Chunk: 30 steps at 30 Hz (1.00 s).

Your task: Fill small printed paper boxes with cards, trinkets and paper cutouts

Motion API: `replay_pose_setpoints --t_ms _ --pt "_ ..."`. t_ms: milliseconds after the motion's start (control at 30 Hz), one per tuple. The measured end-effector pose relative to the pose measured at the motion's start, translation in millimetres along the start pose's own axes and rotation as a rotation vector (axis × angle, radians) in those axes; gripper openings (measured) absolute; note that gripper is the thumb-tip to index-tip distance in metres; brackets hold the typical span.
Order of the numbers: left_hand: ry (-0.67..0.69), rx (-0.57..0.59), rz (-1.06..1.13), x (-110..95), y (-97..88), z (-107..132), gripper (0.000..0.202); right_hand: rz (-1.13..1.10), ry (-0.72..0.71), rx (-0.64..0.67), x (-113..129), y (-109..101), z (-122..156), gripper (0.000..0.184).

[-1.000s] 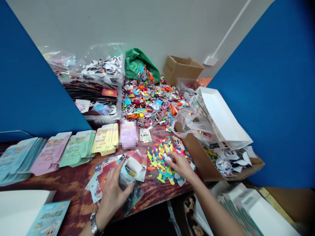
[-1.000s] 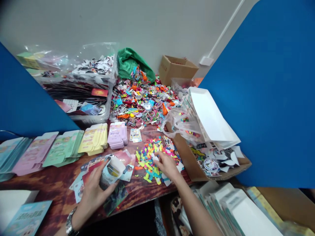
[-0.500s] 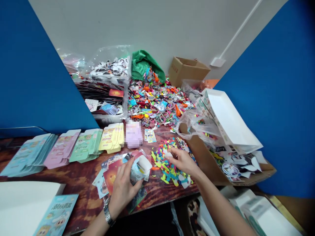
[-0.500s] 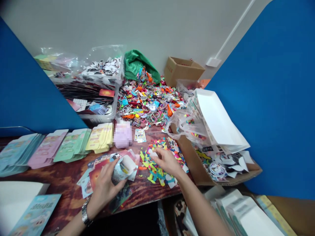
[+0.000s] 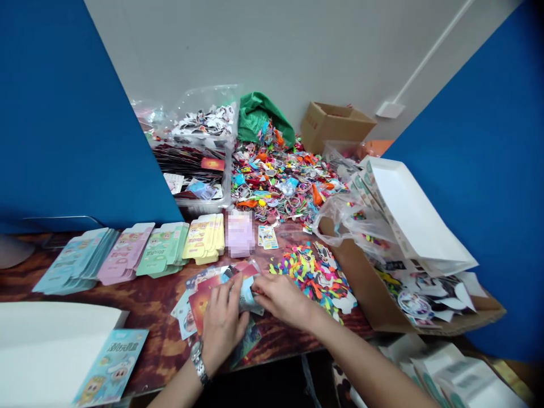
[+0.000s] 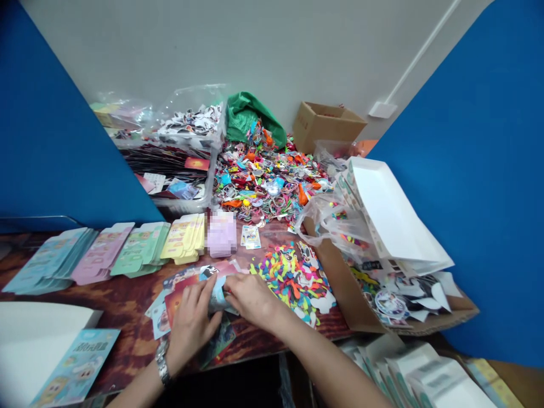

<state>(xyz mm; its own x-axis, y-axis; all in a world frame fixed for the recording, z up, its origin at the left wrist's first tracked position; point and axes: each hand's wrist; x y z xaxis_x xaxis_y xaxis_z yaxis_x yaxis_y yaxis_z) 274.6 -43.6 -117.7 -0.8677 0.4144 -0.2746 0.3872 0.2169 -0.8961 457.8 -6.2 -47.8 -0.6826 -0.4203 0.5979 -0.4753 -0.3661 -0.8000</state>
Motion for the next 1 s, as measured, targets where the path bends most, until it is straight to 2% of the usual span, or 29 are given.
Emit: replay_pose_setpoints --t_ms 100,233,367,433,533,633,833,1000 --pt "-0.011 -0.007 0.012 3.6 -0.7 1.7 0.077 -0.111 -0.040 -0.076 -2.0 -2.6 2.4 0.009" --pt "-0.034 -0.008 0.057 3.3 -3.6 -0.4 0.074 -0.175 -0.047 -0.091 -3.6 -8.2 3.9 0.011" --pt "-0.046 0.003 0.119 0.7 -4.4 -3.3 0.073 -0.212 -0.053 -0.112 5.1 -4.9 3.5 0.011" --pt "-0.088 0.027 0.172 1.0 -4.5 -4.0 0.076 -0.256 -0.090 -0.135 9.7 -2.4 6.2 0.018" --pt "-0.156 0.053 0.261 3.6 -6.6 -4.8 0.084 -0.326 -0.174 -0.247 9.8 -2.5 14.0 0.032" --pt "-0.162 0.062 0.335 5.1 -10.8 -6.1 0.083 -0.315 -0.211 -0.371 3.5 -2.3 20.0 0.026" --pt "-0.046 -0.019 0.419 4.2 -13.0 -6.6 0.058 -0.384 -0.135 -0.422 7.5 17.5 19.2 0.023" --pt "0.010 -0.047 0.381 7.6 -10.7 -1.0 0.056 -0.538 0.024 -0.469 18.6 25.3 16.9 0.029"
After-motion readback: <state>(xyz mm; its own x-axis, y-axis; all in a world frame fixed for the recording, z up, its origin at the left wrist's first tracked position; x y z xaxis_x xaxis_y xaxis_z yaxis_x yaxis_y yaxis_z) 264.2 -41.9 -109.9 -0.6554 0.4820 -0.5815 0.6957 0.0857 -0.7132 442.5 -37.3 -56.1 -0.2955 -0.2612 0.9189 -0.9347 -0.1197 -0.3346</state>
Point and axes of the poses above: each hand's wrist, its own z-axis away from the middle knuckle, its own y-axis out of the palm, x = y × z, and after that the axes turned 10 degrees about -z, right-handed
